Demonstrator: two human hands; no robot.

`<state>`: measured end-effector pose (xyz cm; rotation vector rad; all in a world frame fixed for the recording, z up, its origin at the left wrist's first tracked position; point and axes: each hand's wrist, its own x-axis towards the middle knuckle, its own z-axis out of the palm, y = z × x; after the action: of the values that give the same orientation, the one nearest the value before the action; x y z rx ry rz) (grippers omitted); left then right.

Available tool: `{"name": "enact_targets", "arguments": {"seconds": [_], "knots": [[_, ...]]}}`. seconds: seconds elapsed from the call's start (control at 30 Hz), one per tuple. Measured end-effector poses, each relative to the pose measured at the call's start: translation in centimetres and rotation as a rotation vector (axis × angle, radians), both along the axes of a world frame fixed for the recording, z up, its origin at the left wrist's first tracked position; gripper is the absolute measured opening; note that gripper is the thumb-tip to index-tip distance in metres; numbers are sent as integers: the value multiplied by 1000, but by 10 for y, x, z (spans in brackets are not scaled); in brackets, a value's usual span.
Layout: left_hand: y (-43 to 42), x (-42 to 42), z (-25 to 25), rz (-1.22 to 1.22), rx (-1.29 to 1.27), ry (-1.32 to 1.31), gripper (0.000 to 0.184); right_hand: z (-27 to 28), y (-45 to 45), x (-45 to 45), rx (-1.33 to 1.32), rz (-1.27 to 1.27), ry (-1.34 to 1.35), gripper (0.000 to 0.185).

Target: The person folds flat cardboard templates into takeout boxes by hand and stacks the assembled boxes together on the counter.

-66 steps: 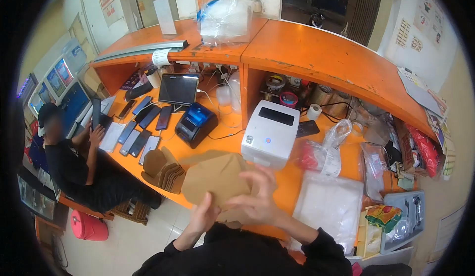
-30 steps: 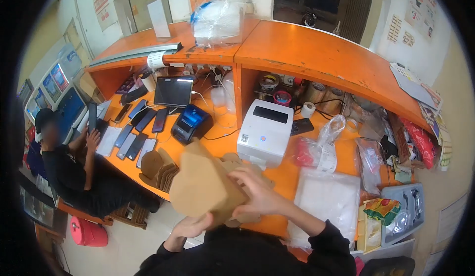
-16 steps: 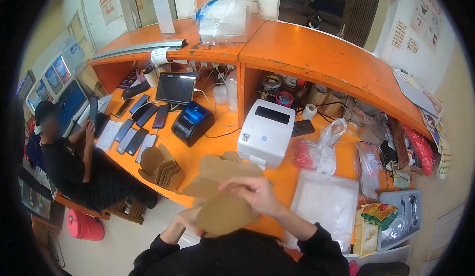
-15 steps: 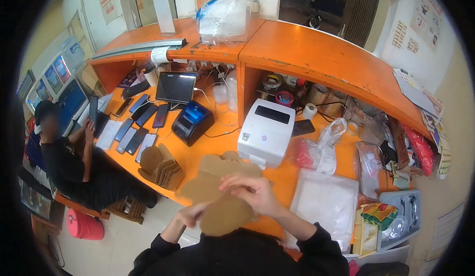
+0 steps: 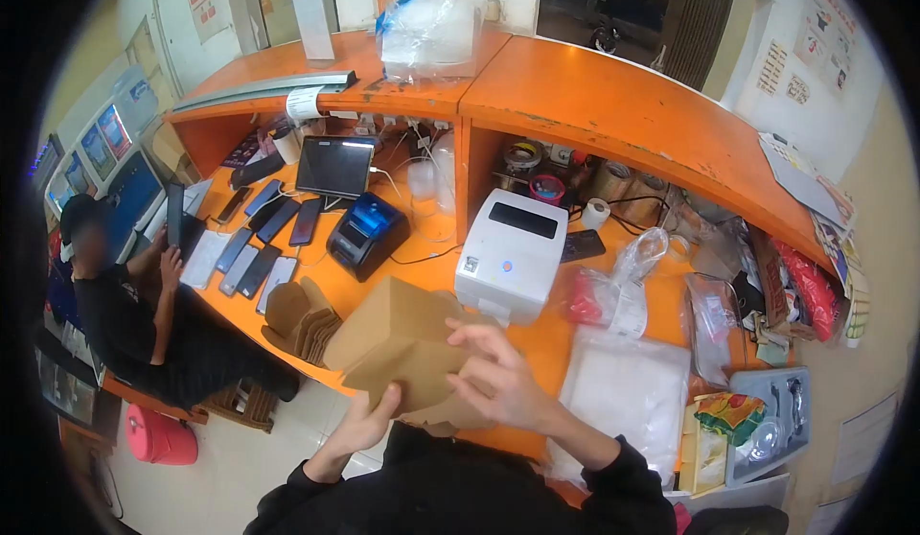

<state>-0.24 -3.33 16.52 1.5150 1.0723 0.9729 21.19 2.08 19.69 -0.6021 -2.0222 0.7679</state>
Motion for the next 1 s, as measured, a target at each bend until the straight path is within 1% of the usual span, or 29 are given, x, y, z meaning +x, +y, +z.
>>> {"name": "enact_targets", "arguments": {"seconds": [0.13, 0.23, 0.33, 0.37, 0.43, 0.47, 0.53, 0.57, 0.63, 0.67, 0.7, 0.73, 0.8, 0.83, 0.87, 0.9, 0.93, 0.97, 1.0], "knots": [[0, 3, 1, -5, -4, 11, 37, -3, 4, -1, 85, -48, -87, 14], [0, 2, 1, -104, 100, 8, 38, -13, 4, 1, -6, 0, -78, 20], [3, -13, 2, -189, -260, 2, 44, -22, 6, 1, 117, 11, -169, 23], [5, -14, -6, -194, -240, -74, 52, -25, 5, 0, 76, -20, -126, 27], [4, -15, -3, -200, -217, -17, 55, -32, 4, -3, -5, -83, -38, 34], [5, -15, -1, -205, -209, 9, 56, -36, 5, -4, 38, -101, -64, 40], [15, -19, 4, -278, -286, 70, 58, -41, 8, -8, 127, -127, -117, 53], [17, -23, 4, -312, -329, 99, 59, -38, 8, -10, 69, -86, -137, 46], [26, -33, -27, -558, -371, 91, 61, -27, 6, -15, -58, -3, -177, 35], [28, -36, -39, -682, -392, 84, 61, -32, 5, -16, -119, 100, -155, 33], [26, -34, -28, -738, -431, 155, 64, -40, 5, -17, -184, 203, -131, 31], [23, -32, -21, -645, -629, 215, 66, -48, 4, -17, -250, 304, -105, 29], [17, -30, -17, -452, -1017, 341, 71, -63, -2, -11, -582, 294, -431, 25], [10, -37, -47, -495, -1031, -80, 71, -65, -7, -9, -664, 231, -483, 24], [-1, -49, -101, -519, -1014, -502, 72, -67, -13, -7, -746, 166, -532, 24], [-4, -49, -107, -527, -965, -922, 73, -62, -22, -9, -746, 43, -464, 24], [-8, -47, -111, -562, -954, -1074, 69, -61, -29, -10, -740, -82, -396, 25], [-13, -43, -114, -596, -937, -1224, 66, -71, -37, -12, -598, -122, -320, 25], [-15, -36, -102, -629, -917, -1374, 63, -85, -46, -14, -457, -161, -243, 26]]}}
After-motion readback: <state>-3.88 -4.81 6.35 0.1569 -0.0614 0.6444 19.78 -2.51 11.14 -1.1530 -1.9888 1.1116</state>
